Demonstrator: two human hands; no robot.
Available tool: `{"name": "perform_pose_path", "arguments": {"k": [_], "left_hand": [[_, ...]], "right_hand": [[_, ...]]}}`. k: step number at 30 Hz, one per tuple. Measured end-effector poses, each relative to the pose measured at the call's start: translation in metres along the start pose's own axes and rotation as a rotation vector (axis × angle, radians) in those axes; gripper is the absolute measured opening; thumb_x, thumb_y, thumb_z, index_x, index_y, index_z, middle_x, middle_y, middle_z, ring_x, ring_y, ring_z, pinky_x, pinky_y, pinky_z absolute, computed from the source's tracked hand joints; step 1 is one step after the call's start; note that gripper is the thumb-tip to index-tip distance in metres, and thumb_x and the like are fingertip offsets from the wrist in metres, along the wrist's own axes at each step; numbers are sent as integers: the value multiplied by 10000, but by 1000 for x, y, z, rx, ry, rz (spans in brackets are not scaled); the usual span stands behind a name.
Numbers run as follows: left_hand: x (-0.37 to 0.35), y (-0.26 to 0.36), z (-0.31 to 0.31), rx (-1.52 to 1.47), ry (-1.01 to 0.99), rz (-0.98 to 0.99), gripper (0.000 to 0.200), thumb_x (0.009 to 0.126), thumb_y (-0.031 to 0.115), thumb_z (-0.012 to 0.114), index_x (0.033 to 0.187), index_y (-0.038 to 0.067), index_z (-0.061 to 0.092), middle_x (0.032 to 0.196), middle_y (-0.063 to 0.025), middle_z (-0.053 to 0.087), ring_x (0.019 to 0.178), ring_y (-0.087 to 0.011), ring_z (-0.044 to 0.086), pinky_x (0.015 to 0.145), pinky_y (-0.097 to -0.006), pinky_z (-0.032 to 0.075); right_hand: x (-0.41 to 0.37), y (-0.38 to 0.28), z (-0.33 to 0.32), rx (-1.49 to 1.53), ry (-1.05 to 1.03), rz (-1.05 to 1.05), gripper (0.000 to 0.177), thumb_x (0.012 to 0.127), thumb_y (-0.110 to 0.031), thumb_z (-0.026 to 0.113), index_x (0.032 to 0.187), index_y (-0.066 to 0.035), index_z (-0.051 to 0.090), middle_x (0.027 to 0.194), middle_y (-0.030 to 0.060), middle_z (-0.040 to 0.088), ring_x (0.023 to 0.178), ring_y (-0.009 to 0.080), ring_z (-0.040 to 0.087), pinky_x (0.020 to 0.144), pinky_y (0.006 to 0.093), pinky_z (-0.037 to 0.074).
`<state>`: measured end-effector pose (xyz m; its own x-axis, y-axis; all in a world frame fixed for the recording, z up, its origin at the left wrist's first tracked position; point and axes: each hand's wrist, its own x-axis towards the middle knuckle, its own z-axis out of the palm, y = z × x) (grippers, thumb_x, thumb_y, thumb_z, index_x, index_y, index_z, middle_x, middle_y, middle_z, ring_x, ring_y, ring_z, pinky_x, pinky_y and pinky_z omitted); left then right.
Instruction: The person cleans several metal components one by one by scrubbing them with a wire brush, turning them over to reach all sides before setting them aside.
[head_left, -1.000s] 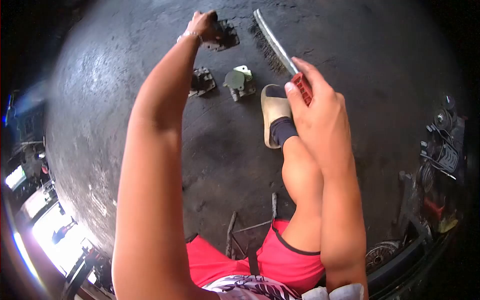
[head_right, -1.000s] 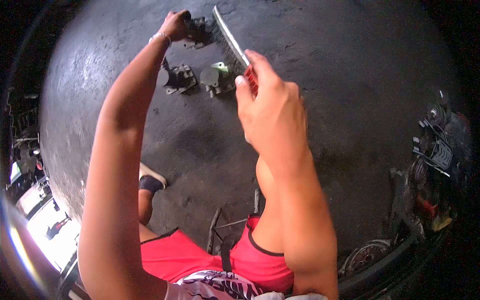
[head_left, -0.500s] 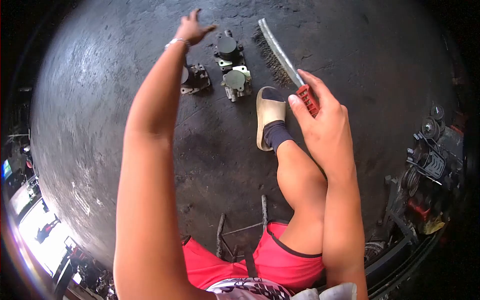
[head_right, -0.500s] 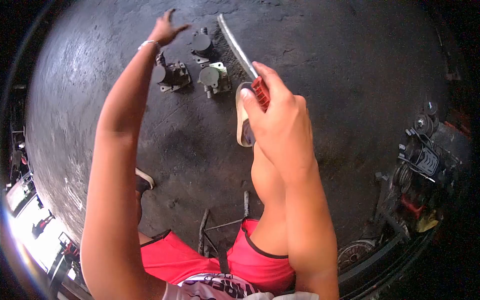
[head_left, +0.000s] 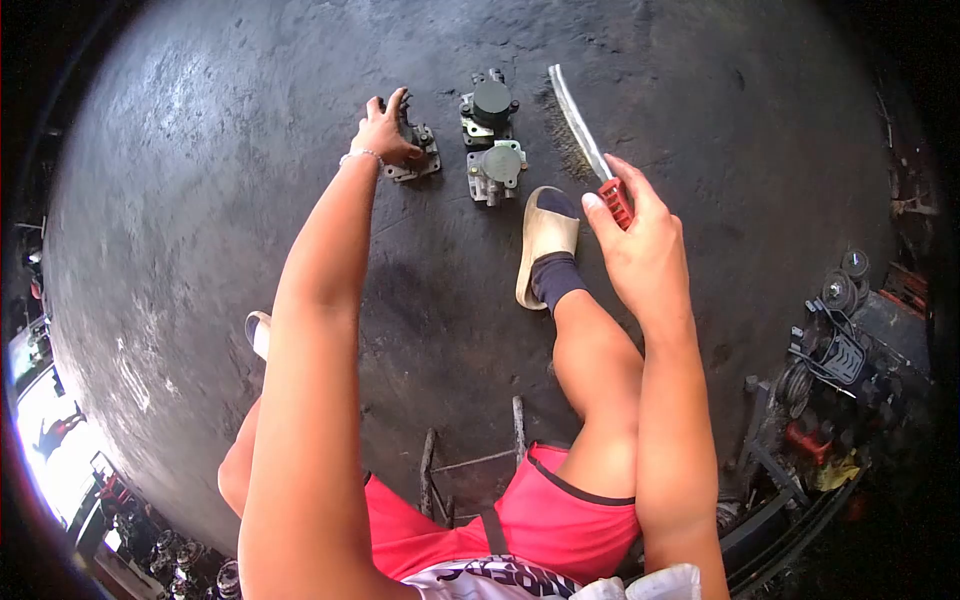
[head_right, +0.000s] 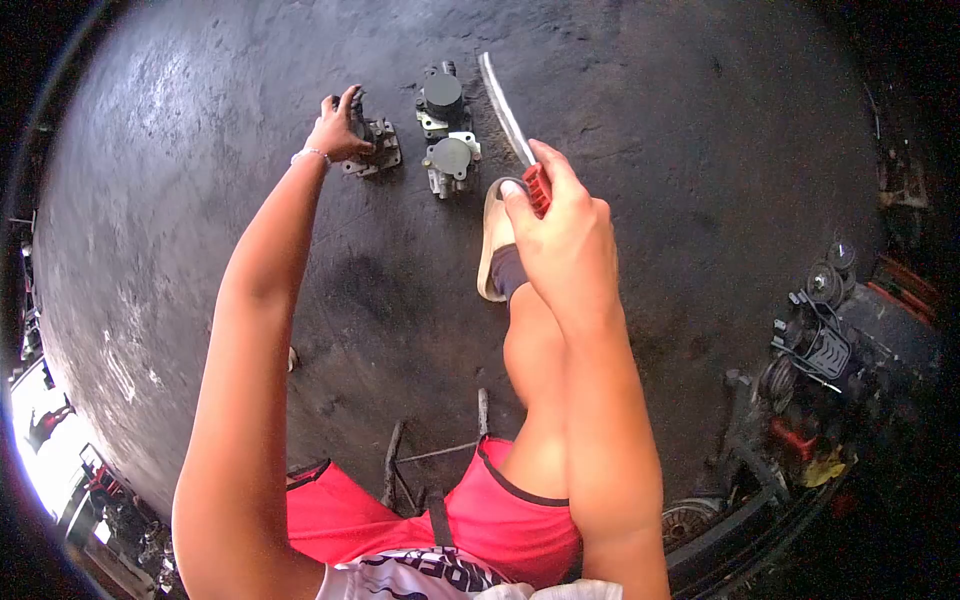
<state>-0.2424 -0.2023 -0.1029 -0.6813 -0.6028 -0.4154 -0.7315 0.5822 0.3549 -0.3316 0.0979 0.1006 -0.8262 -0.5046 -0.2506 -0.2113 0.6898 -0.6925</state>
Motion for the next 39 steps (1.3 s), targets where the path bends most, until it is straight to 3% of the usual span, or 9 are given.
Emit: {"name": "perform_pose_path", "arguments": {"k": [4, 10, 22, 29, 31, 33, 35, 37, 39], "left_hand": [[4, 13, -8, 309, -82, 33, 1128, 535, 292, 844, 1422, 383, 152, 1480, -140, 167, 1334, -399, 241, 993, -507, 401], [22, 8, -15, 398, -260, 104, 1200, 499, 290, 869, 1434, 356, 120, 1487, -130, 156, 1342, -369, 220, 1024, -493, 376], [12, 7, -19, 429, -200, 88, 1207, 498, 334, 862, 1444, 308, 113, 1421, -144, 285, 1307, -372, 263, 1013, -482, 386], [5, 16, -22, 402, -225, 40, 1166, 530, 330, 847, 1444, 303, 123, 1426, -139, 282, 1301, -364, 284, 1034, -480, 354], [-6, 25, -12, 350, 119, 179, 1065, 605, 289, 809, 1440, 277, 150, 1429, -139, 280, 1294, -354, 301, 1027, -477, 350], [-14, 36, 6, -44, 420, 469, 736, 703, 185, 725, 1333, 84, 359, 1310, -172, 413, 1187, -368, 421, 989, -412, 393], [-12, 52, 33, -395, 420, 366, 672, 694, 150, 712, 1274, 11, 402, 1234, -191, 464, 1129, -386, 461, 973, -398, 404], [9, 58, 72, -367, 437, 302, 749, 647, 170, 750, 1264, -48, 385, 1242, -234, 447, 1144, -389, 456, 974, -405, 400], [32, 64, 110, -380, 467, 275, 804, 630, 195, 775, 1270, -68, 366, 1297, -258, 398, 1177, -391, 433, 977, -400, 397]], "right_hand": [[1, 1, 5, -25, -13, 17, 422, 817, -266, 622, 1179, -58, 561, 886, 169, 660, 860, 332, 648, 754, 377, 489], [1, -6, 12, -71, -78, 28, 439, 805, -287, 624, 1192, -91, 558, 905, 169, 660, 870, 361, 636, 763, 405, 488], [5, -2, 10, -85, -79, 20, 453, 797, -289, 629, 1197, -89, 553, 917, 172, 660, 893, 370, 630, 778, 415, 488], [-2, 18, 10, -37, -149, -1, 366, 875, -219, 520, 1213, -79, 522, 942, 210, 637, 930, 399, 598, 798, 441, 475], [4, 18, 12, 20, -194, 16, 346, 892, -197, 491, 1215, -76, 513, 943, 221, 630, 931, 408, 590, 798, 450, 472], [12, 7, 12, -201, -318, -153, 343, 920, -153, 460, 1245, -46, 480, 884, 188, 617, 834, 340, 629, 747, 356, 460], [51, 15, 26, -251, -271, -241, 352, 928, -172, 457, 1269, -85, 475, 893, 209, 612, 839, 390, 604, 739, 359, 460], [82, 33, 51, -273, -180, -275, 357, 912, -173, 468, 1265, -122, 483, 737, 272, 598, 722, 441, 596, 648, 515, 472], [98, 62, 84, -291, -113, -418, 380, 908, -155, 474, 1287, -132, 466, 702, 274, 591, 685, 448, 594, 610, 524, 464]]}}
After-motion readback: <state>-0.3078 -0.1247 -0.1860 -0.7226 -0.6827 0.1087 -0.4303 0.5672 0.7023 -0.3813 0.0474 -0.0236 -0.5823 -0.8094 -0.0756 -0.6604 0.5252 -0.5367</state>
